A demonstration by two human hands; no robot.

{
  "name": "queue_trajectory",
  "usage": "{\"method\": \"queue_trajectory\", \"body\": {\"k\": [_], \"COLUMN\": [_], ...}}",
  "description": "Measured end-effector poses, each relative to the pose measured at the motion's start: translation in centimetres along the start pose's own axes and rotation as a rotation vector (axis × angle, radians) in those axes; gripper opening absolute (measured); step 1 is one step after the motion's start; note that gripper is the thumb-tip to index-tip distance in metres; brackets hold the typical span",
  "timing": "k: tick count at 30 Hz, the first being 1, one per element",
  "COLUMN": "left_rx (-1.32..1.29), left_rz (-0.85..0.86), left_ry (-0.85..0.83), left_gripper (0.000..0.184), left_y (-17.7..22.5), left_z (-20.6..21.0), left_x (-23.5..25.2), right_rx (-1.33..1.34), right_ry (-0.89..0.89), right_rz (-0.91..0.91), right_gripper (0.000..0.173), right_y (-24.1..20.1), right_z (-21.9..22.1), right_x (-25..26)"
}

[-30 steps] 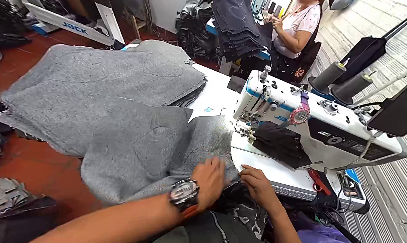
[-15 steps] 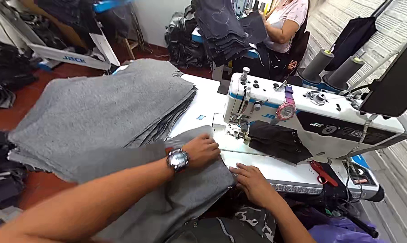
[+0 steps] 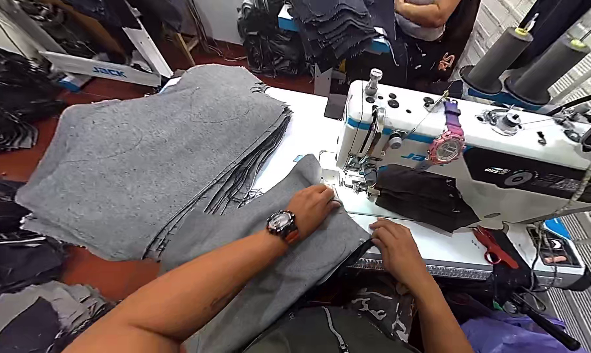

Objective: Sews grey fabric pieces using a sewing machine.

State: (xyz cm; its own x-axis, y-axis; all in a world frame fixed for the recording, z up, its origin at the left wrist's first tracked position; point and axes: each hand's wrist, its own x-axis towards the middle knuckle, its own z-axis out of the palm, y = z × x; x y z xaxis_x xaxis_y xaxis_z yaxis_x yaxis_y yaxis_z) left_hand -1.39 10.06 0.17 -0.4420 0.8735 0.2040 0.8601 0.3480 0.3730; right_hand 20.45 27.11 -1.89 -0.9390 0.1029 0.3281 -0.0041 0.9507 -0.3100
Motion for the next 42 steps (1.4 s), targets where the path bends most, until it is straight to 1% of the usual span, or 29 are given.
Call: {"method": "queue_trajectory", "body": {"k": [1,3,6,8,11,14,17,19,20,22,23,24,25,26,28,29,30,33,34,36,38,40,42], "left_rx": [-0.026,-0.041,-0.07,-0.109,-0.15,-0.179,-0.125,-0.028,0.038,0.164,0.182,0.138,0.062,-0.023,-0.161,-0.198,-0.238,-0.427,-0.498,-0.588,-0.643,-0.681,-0.681], "left_rz": [0.013,0.073,0.156,0.184,0.187,0.222,0.225,0.145,0.092,0.003,-0.032,-0.088,-0.145,-0.176,-0.153,-0.14,-0.156,-0.321,-0.376,-0.444,-0.489,-0.528,-0.555], "left_ry": [-0.01,0.024,0.106,0.137,0.099,0.119,0.112,0.049,0.014,-0.044,-0.063,-0.107,-0.144,-0.132,0.083,0.17,0.188,0.055,0.064,0.181,0.311,0.365,0.378], "left_gripper": [0.033,0.032,0.029,0.027,0.027,0.027,0.026,0.029,0.033,0.051,0.055,0.052,0.046,0.039,0.025,0.02,0.019,0.036,0.04,0.044,0.049,0.051,0.044], "left_y": [-0.2,-0.7,-1.5,-2.1,-2.7,-3.3,-3.0,-1.6,-0.6,0.5,0.7,0.8,1.1,1.3,2.2,2.6,3.0,3.7,3.7,3.4,3.1,3.0,2.8], "left_z": [0.2,0.9,1.5,1.6,1.4,1.6,1.5,0.8,0.3,-0.4,-1.0,-2.1,-3.5,-4.8,-6.4,-6.6,-6.6,-4.5,-3.3,-1.3,-0.2,0.0,0.0], "left_x": [1.3,2.9,3.4,3.5,3.6,3.9,3.6,1.9,0.7,-1.8,-2.5,-2.8,-2.6,-2.2,-1.3,-0.8,-0.2,1.6,2.2,3.0,3.7,4.2,4.5], "right_rx": [-0.019,-0.037,-0.046,-0.041,-0.025,-0.027,-0.022,0.033,0.05,0.036,0.02,0.009,0.003,0.003,0.026,0.043,0.054,0.068,0.078,0.099,0.12,0.154,0.184], "right_ry": [0.01,0.005,0.024,0.078,0.136,0.126,0.124,0.103,0.093,0.101,0.119,0.121,0.1,0.058,-0.017,-0.019,0.007,0.12,0.141,0.141,0.109,0.081,0.067], "right_rz": [0.03,0.086,0.131,0.132,0.127,0.131,0.105,0.065,0.045,0.013,-0.003,-0.011,-0.011,-0.005,0.01,0.014,0.013,-0.01,-0.021,-0.041,-0.045,-0.036,-0.032], "right_gripper": [0.016,0.013,0.012,0.012,0.014,0.016,0.018,0.02,0.021,0.022,0.022,0.021,0.021,0.02,0.019,0.02,0.022,0.022,0.021,0.018,0.017,0.016,0.015], "right_y": [0.5,0.6,0.2,0.3,0.4,0.3,0.6,0.7,0.6,0.3,0.2,0.1,0.1,0.1,0.1,-0.1,-0.5,-2.0,-2.3,-2.7,-2.6,-2.7,-3.0], "right_z": [-0.1,-0.1,0.4,1.3,2.2,2.0,2.1,1.6,1.4,1.5,1.6,1.6,1.3,0.7,-1.2,-2.2,-3.3,-5.5,-5.8,-5.7,-5.0,-4.2,-3.5], "right_x": [0.1,0.1,-0.1,-0.5,-1.0,-0.8,-1.1,-1.7,-2.0,-2.7,-2.8,-2.8,-2.8,-2.5,-1.7,-1.4,-1.2,-1.1,-1.2,-1.7,-2.4,-3.2,-3.9]}}
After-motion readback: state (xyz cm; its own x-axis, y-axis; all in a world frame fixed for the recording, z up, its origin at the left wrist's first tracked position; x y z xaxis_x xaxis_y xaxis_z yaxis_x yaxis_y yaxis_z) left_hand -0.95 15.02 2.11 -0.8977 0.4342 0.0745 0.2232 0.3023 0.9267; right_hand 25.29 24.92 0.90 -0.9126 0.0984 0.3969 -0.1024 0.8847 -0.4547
